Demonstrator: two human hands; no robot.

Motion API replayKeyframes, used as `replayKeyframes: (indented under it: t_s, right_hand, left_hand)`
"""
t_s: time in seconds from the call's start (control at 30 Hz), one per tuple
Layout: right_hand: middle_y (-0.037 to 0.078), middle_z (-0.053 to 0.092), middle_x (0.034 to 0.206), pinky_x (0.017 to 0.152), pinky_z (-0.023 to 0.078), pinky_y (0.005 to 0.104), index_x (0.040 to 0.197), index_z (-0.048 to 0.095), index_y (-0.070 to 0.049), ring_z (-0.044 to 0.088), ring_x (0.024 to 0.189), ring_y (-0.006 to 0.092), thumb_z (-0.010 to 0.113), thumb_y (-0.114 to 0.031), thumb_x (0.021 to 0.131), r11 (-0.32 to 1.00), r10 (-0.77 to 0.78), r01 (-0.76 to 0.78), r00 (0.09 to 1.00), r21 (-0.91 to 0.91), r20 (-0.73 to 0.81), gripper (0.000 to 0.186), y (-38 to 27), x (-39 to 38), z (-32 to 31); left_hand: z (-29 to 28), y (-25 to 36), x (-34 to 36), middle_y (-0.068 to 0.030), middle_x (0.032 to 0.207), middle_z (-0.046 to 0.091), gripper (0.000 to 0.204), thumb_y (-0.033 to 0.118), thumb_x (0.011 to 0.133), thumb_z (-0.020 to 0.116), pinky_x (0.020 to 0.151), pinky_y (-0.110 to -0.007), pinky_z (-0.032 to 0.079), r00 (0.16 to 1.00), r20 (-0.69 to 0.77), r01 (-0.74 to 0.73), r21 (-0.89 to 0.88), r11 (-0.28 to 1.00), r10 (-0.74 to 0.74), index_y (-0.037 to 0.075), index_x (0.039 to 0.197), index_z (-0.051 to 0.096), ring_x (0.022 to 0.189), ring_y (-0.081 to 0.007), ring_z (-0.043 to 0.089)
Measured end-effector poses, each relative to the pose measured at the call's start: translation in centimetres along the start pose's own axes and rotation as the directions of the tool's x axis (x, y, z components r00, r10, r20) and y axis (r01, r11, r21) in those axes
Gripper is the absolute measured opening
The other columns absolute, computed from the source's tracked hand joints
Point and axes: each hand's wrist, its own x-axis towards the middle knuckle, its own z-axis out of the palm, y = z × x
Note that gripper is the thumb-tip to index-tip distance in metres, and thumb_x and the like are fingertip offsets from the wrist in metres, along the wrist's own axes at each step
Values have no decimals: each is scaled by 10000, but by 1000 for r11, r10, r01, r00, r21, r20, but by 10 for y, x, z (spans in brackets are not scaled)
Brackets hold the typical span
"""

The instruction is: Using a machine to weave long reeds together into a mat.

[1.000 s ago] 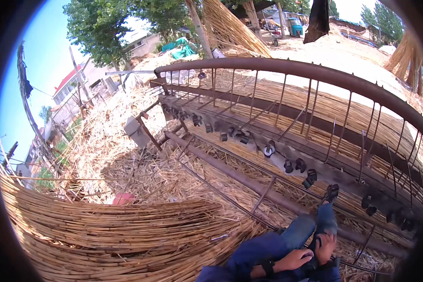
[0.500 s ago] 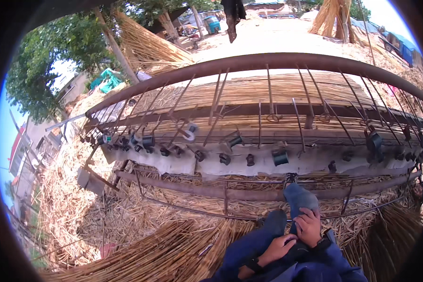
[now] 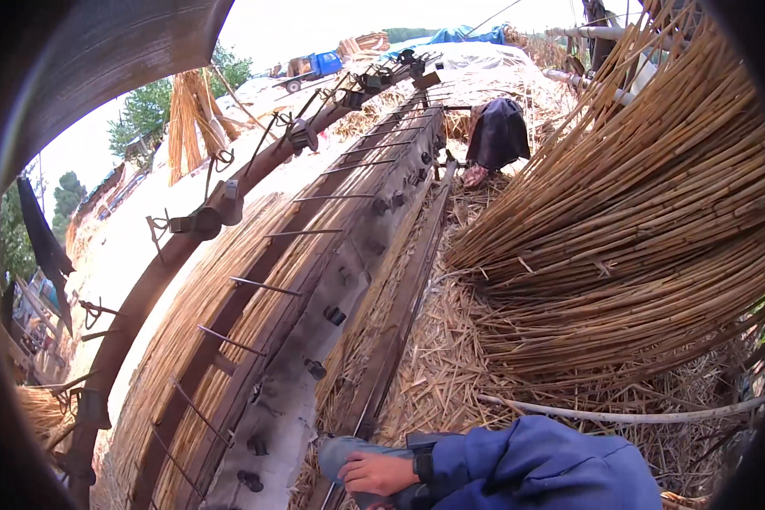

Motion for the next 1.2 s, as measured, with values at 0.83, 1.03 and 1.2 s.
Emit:
replayKeyframes:
  t_s: [0.83, 1.03, 1.2]
  right_hand:
    - [64, 571, 998, 806, 400, 274, 1068, 537, 30, 507, 896, 140, 576, -187, 848, 462, -230, -881, -231, 103, -945, 312, -178, -475, -592]
    - [25, 555, 781, 644, 419, 254, 897, 549, -78, 525, 747, 102, 514, -338, 899, 814, -141, -571, -371, 106, -918, 263, -148, -398, -571]
    - [-27, 366, 621, 504, 298, 202, 791, 447, -97, 351, 538, 67, 391, -268, 962, 919, -36, -388, 78, -64, -996, 249, -90, -220, -478]
  left_hand:
    - [-47, 37, 68, -126, 936, 626, 377, 306, 860, 548, 747, -346, 453, 995, -79, -33, 325, 945, 62, 23, 1108, 562, 858, -261, 576]
    - [-46, 21, 76, -82, 852, 614, 192, 151, 866, 541, 734, -286, 440, 991, -29, -135, -37, 990, 134, -10, 954, 597, 799, -162, 549]
    - [-37, 47, 85, -102, 818, 608, 147, 47, 843, 496, 687, -283, 502, 972, 16, -225, -188, 956, 232, -37, 942, 565, 743, -169, 591]
